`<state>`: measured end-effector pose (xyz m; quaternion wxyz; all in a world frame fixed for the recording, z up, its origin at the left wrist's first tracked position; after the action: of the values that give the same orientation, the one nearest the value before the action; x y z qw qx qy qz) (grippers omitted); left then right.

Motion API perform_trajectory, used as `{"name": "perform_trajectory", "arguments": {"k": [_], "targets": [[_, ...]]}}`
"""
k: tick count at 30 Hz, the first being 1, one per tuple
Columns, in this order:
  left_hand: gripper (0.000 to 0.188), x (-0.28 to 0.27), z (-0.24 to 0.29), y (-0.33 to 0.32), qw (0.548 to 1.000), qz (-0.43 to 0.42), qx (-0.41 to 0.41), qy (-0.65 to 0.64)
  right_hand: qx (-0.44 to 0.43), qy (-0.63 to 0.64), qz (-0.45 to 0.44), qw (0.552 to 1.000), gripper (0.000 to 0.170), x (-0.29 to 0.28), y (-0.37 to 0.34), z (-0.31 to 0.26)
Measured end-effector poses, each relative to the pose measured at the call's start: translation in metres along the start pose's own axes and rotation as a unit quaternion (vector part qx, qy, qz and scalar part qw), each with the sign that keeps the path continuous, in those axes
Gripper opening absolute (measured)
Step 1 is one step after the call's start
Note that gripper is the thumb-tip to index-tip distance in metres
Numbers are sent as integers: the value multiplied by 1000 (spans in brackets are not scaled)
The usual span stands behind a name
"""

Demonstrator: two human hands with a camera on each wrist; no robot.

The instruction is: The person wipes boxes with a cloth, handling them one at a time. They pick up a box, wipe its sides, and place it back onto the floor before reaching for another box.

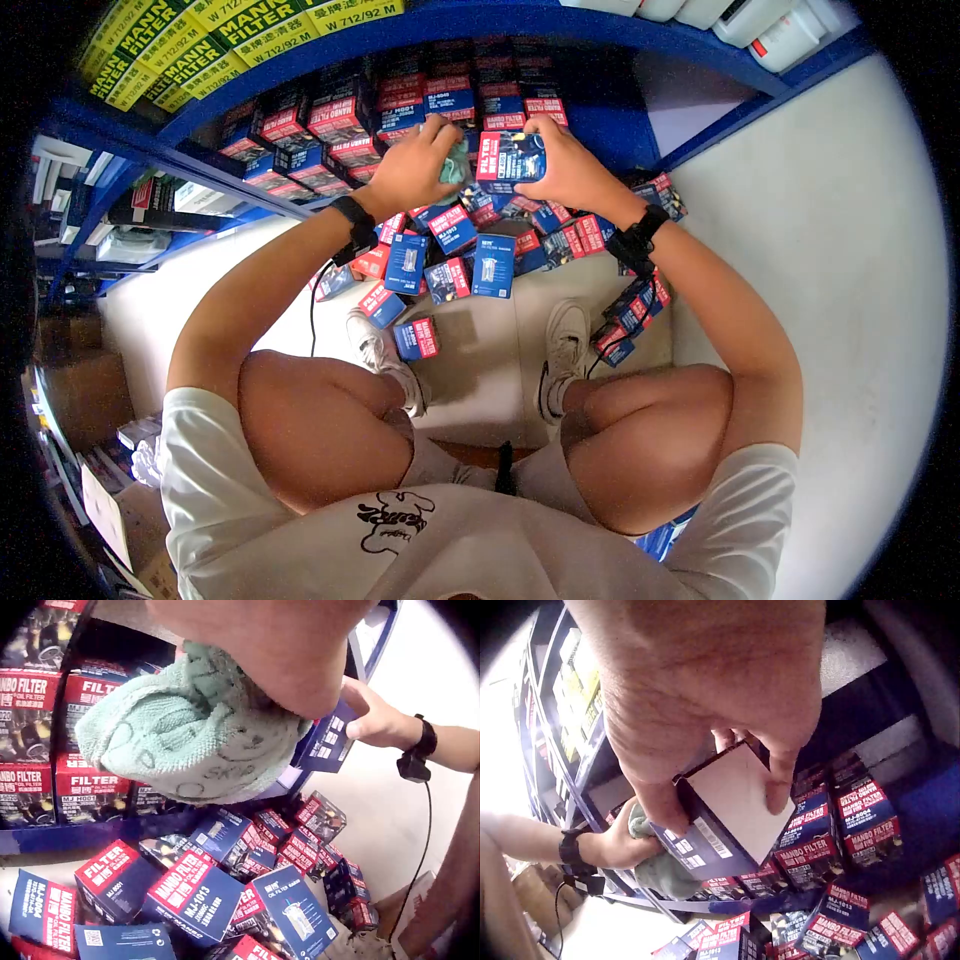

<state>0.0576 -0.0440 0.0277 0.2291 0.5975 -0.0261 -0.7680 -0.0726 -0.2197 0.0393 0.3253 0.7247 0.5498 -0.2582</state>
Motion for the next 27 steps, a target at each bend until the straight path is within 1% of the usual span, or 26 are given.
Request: {"name": "perform_trajectory", "arguments": {"k": [1,2,3,5,6,7,9,11,13,14,16,17,19,20,21,23,24,26,27], "targets": [[60,0,7,-1,1000,5,20,-18,-51,-6,23,998,80,0,-2,-4],[62,-1,13,-1,999,13,40,-20,-48,10,13,999,84,2,-4,-3],[62,-3,17,-1,999,14,41,-21,-47,9,13,999,84,1,-4,-6],[65,-6,26,1,997,-1,80,-18,-33,7,-55,998,84,3,-6,-10],[67,-9,30,2,995,14,100,-16,-35,-4,-57,998,80,7,-5,-10],[67,-10,33,4,995,16,101,-16,-36,-6,-56,998,80,10,-4,-10],[67,-12,41,8,992,28,123,-4,-34,2,-29,999,77,15,-3,-14],[69,-13,43,7,992,25,122,3,-36,9,-29,999,77,14,-2,-16],[68,-9,38,6,996,26,87,14,-41,15,-49,998,76,12,-3,-21],[68,-6,36,6,996,27,89,13,-39,13,-48,998,76,12,-6,-22],[67,-2,25,8,997,42,59,9,-51,45,-53,996,74,13,-12,-29],[67,2,22,9,997,42,63,8,-49,43,-50,997,74,14,-14,-28],[66,4,21,11,998,24,50,32,-79,-73,-51,993,75,17,-18,-29],[65,7,21,11,998,14,43,35,-67,-102,-60,991,74,16,-19,-26],[65,7,23,13,998,15,44,33,-66,-104,-60,991,74,15,-20,-23],[64,10,26,14,999,-14,28,39,-25,-78,-75,994,76,16,-23,-8],[64,10,27,14,999,-13,29,39,-24,-79,-75,994,76,16,-24,-2],[64,13,29,11,998,-42,29,47,-7,-50,-30,998,74,10,-27,12],[64,15,29,9,997,-43,33,46,-5,-51,-27,998,74,6,-27,15]]}}
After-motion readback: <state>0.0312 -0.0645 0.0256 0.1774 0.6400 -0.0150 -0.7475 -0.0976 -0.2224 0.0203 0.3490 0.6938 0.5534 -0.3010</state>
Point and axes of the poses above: each hand's wrist, its own y-axis towards the middle knuckle, its own x-axis out of the palm, z = x × y, the point moved 5 cm from there along y, towards the middle knuckle, and after that the axes turned 6 degrees about z, right-handed, at the moved point
